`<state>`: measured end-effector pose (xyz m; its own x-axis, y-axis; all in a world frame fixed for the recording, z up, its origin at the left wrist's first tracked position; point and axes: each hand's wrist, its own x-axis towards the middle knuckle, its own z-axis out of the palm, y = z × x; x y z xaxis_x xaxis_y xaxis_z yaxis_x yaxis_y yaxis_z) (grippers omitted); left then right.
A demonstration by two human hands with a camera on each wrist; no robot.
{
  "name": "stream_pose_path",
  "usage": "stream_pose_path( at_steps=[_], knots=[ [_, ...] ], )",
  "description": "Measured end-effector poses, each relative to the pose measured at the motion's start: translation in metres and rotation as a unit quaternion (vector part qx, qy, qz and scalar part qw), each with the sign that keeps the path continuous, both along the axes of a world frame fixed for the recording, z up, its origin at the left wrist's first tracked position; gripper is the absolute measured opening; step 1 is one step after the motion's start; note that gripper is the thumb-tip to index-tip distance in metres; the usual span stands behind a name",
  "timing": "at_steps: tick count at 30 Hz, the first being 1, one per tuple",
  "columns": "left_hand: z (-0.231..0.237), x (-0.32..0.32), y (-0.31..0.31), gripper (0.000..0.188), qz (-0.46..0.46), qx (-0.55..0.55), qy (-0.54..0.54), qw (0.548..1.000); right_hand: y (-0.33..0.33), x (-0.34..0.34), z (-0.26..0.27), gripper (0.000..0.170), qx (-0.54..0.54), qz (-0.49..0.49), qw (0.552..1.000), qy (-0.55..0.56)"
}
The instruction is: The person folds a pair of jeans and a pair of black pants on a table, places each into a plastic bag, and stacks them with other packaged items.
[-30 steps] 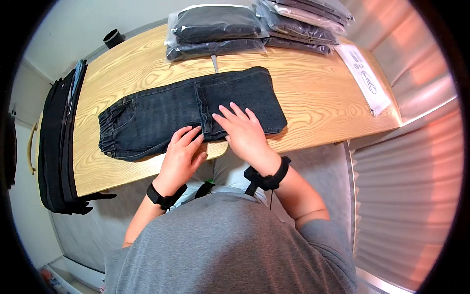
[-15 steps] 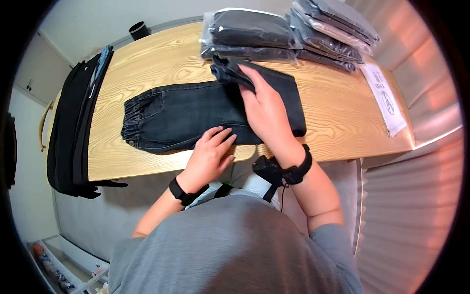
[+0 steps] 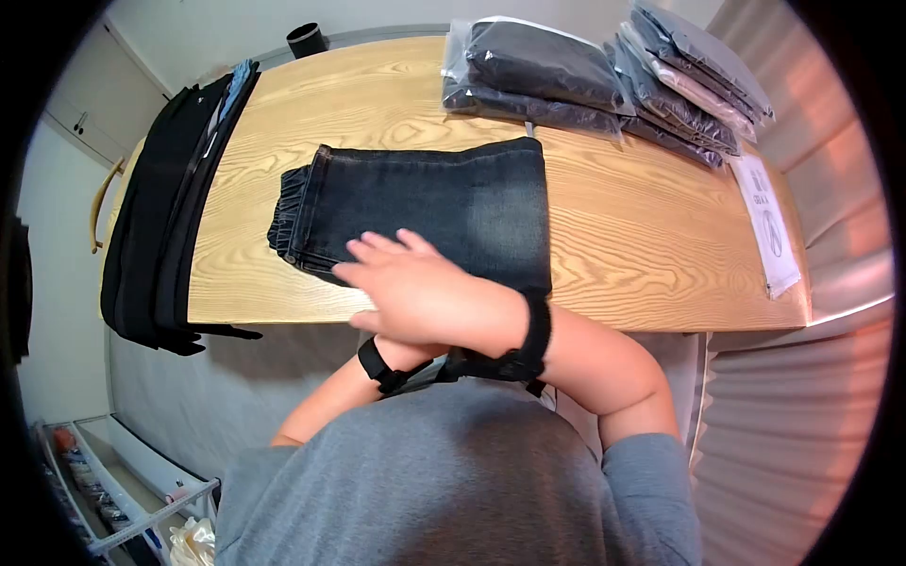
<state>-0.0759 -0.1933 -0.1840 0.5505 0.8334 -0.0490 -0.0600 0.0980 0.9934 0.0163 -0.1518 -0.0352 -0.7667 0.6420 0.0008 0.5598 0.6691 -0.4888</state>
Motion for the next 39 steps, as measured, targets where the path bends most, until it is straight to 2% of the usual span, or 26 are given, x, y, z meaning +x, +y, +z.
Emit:
stream_pose_path(
  at_steps=[2,5,6,7,9,10,11,13,14,15,17,18,19,21,22,23,24,25,26,27,29,31,33,35,37,39],
  knots=[
    [0.011,0.005,0.007,0.048,-0.029,0.082,0.043,0.995,0.0,0.009,-0.007,0.047,0.09,-0.064,0.994,0.02],
    [0.029,0.005,0.013,0.048,-0.069,0.206,0.114,0.969,0.012,-0.007,-0.001,0.049,0.063,-0.092,0.991,-0.068],
    [0.031,0.003,0.011,0.049,-0.081,0.245,0.139,0.956,0.015,-0.017,-0.012,0.042,0.113,-0.099,0.989,-0.017],
    [0.019,0.001,0.01,0.048,-0.038,0.251,0.088,0.963,0.016,-0.03,-0.005,0.035,0.105,-0.104,0.989,-0.026],
    [0.053,-0.015,0.001,0.049,-0.068,0.067,0.141,0.985,0.023,-0.056,-0.011,0.036,0.132,-0.114,0.984,-0.026],
    [0.037,-0.015,-0.004,0.047,-0.043,-0.011,0.033,0.998,0.027,-0.071,-0.017,0.036,0.131,-0.111,0.985,-0.023],
    [0.046,-0.016,0.002,0.051,-0.112,0.126,0.27,0.948,0.031,-0.084,-0.024,0.038,0.117,-0.141,0.982,-0.054],
    [0.042,-0.011,0.006,0.055,-0.108,0.018,0.153,0.982,0.04,-0.1,-0.039,0.041,0.101,-0.17,0.977,-0.083],
    [0.043,-0.011,0.003,0.057,-0.095,0.114,0.176,0.973,0.045,-0.104,-0.045,0.038,0.099,-0.188,0.974,-0.083],
    [0.031,-0.01,0.005,0.057,-0.095,0.113,0.177,0.973,0.051,-0.106,-0.051,0.036,0.097,-0.206,0.97,-0.084],
    [0.03,-0.004,0.012,0.057,-0.074,0.338,0.203,0.916,0.059,-0.103,-0.043,0.026,0.072,-0.212,0.971,-0.081],
    [0.031,-0.001,0.005,0.051,-0.063,0.222,0.168,0.958,0.063,-0.096,-0.039,0.024,0.038,-0.182,0.98,-0.068],
    [0.031,0.003,0.007,0.051,-0.068,0.223,0.167,0.958,0.066,-0.088,-0.03,0.022,0.004,-0.153,0.987,-0.054],
    [0.033,0.014,0.018,0.045,-0.023,0.362,0.26,0.895,0.07,-0.055,-0.002,0.027,-0.002,-0.171,0.984,0.057],
    [0.043,0.014,0.021,0.039,-0.009,0.435,0.24,0.868,0.073,-0.035,0.014,0.029,-0.026,-0.206,0.971,0.12],
    [0.034,0.016,0.021,0.037,-0.036,0.374,0.244,0.894,0.07,-0.015,0.043,0.025,-0.058,-0.281,0.956,0.063],
    [0.043,0.016,0.021,0.039,-0.019,0.423,0.265,0.866,0.08,0.022,0.039,0.031,0.005,-0.239,0.965,0.106],
    [0.056,0.015,0.021,0.041,0.0,0.47,0.284,0.836,0.084,0.067,0.025,0.028,0.19,-0.173,0.945,0.201],
    [0.063,0.016,0.023,0.048,-0.025,0.444,0.289,0.848,0.062,0.093,0.058,0.022,0.078,-0.329,0.918,0.209],
    [0.063,0.018,0.023,0.056,-0.005,0.464,0.288,0.838,0.062,0.139,0.05,0.019,0.045,-0.324,0.871,0.366],
    [0.064,0.019,0.022,0.06,-0.011,0.461,0.306,0.833,0.044,0.212,0.051,0.025,-0.087,-0.375,0.7,0.602],
    [0.064,0.02,0.022,0.063,-0.011,0.46,0.319,0.828,0.022,0.279,0.044,0.032,-0.163,-0.368,0.627,0.667],
    [0.065,0.021,0.022,0.063,-0.017,0.454,0.324,0.83,0.001,0.332,0.015,0.032,-0.127,-0.404,0.568,0.705],
    [0.067,0.022,0.022,0.065,-0.022,0.451,0.325,0.831,-0.013,0.38,-0.033,0.03,-0.12,-0.46,0.472,0.742],
    [0.068,0.023,0.021,0.065,-0.029,0.439,0.336,0.833,-0.016,0.406,-0.082,0.029,-0.084,-0.513,0.306,0.798],
    [0.071,0.025,0.021,0.065,-0.04,0.431,0.347,0.832,-0.024,0.393,-0.091,0.028,-0.104,-0.554,0.238,0.791]
  ],
)
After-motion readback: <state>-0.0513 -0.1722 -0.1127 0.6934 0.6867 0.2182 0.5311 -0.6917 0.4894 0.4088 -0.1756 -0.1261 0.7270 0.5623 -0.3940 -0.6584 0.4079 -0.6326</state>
